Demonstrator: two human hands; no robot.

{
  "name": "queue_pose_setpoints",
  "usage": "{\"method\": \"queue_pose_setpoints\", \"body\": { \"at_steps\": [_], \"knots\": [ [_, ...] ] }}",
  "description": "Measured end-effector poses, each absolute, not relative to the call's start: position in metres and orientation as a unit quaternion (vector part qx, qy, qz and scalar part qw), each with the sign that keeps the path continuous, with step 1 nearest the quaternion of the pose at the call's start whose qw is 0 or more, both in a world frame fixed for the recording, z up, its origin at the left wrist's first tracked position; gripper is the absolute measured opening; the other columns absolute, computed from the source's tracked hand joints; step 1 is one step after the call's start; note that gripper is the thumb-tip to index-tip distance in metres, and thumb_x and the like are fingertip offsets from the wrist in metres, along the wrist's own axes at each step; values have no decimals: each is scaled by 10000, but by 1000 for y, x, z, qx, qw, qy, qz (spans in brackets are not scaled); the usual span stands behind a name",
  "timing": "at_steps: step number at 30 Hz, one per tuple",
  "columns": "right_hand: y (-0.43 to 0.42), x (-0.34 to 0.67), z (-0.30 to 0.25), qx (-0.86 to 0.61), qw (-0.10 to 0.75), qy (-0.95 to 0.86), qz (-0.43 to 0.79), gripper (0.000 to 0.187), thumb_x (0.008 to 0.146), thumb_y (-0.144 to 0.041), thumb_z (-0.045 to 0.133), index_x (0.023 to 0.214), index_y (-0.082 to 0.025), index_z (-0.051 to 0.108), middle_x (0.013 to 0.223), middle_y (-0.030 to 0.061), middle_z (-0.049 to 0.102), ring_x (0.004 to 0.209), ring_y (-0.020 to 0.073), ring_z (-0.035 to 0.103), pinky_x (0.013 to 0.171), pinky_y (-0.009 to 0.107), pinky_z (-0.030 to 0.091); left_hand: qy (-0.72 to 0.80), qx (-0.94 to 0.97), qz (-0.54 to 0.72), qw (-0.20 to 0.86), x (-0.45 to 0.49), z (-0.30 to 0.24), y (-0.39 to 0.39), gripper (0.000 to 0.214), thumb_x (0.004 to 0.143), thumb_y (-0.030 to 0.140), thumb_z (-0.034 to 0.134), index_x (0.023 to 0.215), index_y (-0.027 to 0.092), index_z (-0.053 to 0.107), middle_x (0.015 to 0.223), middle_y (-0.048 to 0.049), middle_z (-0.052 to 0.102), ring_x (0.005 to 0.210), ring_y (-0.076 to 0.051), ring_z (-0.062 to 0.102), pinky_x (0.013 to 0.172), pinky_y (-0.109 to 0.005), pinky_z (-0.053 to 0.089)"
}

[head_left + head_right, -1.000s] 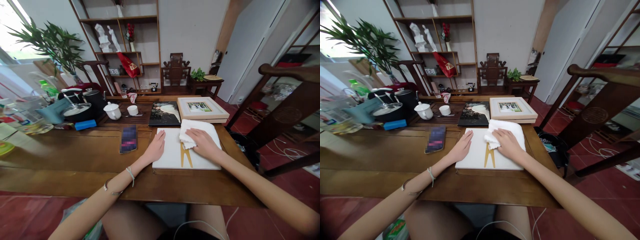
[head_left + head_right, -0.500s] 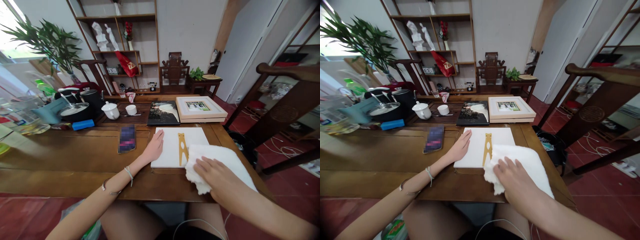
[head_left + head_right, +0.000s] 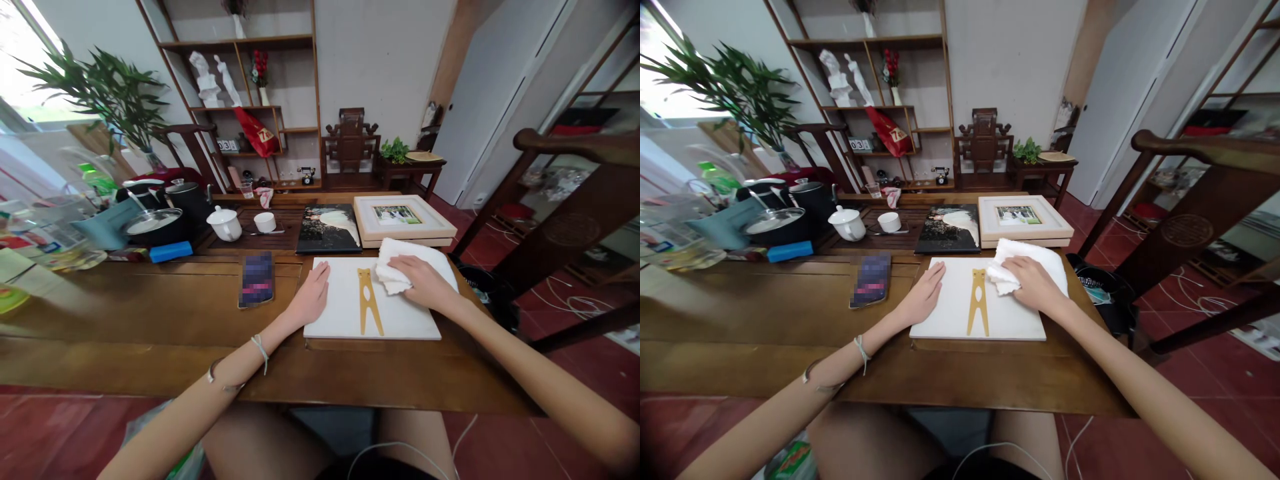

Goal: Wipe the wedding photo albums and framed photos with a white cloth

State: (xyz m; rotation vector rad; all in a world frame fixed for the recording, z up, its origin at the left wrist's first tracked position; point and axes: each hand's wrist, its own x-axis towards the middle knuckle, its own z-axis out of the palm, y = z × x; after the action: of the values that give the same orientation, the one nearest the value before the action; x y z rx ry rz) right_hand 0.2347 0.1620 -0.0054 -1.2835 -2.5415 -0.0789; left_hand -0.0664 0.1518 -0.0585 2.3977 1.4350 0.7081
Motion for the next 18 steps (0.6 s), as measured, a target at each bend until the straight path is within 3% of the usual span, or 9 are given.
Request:
{"method": "queue_pose_setpoints", "body": {
  "at_steps": [7, 12, 18],
  "knots": [
    [159, 242, 2, -460, 108, -880, -36, 586, 651, -18, 452, 1217, -93, 582, 1252, 163, 612, 1209, 304, 512, 1009, 443, 408, 495, 823, 247, 130, -66, -58, 151, 497, 977, 234, 242, 1421, 50, 367, 1527, -202, 319, 1448, -260, 244, 1190, -481, 208],
    [88, 231, 17, -455, 52, -889, -18, 635, 567, 15, 460, 1159, -148, 621, 1233, 149, 624, 1182, 319, 534, 968, 479, 446, 497, 820, 252, 130, -65, -60, 152, 491, 975, 233, 247, 1419, 66, 373, 1523, -198, 329, 1448, -263, 243, 1186, -500, 209],
    [-3, 207, 13, -403, 13, -915, 2, 771, 486, -32, 534, 1235, -211, 576, 1303, 138, 598, 1192, 378, 529, 943, 538, 471, 496, 820, 255, 130, -66, -62, 152, 495, 965, 223, 258, 1409, 41, 382, 1522, -212, 322, 1446, -275, 246, 1187, -505, 201]
  ]
}}
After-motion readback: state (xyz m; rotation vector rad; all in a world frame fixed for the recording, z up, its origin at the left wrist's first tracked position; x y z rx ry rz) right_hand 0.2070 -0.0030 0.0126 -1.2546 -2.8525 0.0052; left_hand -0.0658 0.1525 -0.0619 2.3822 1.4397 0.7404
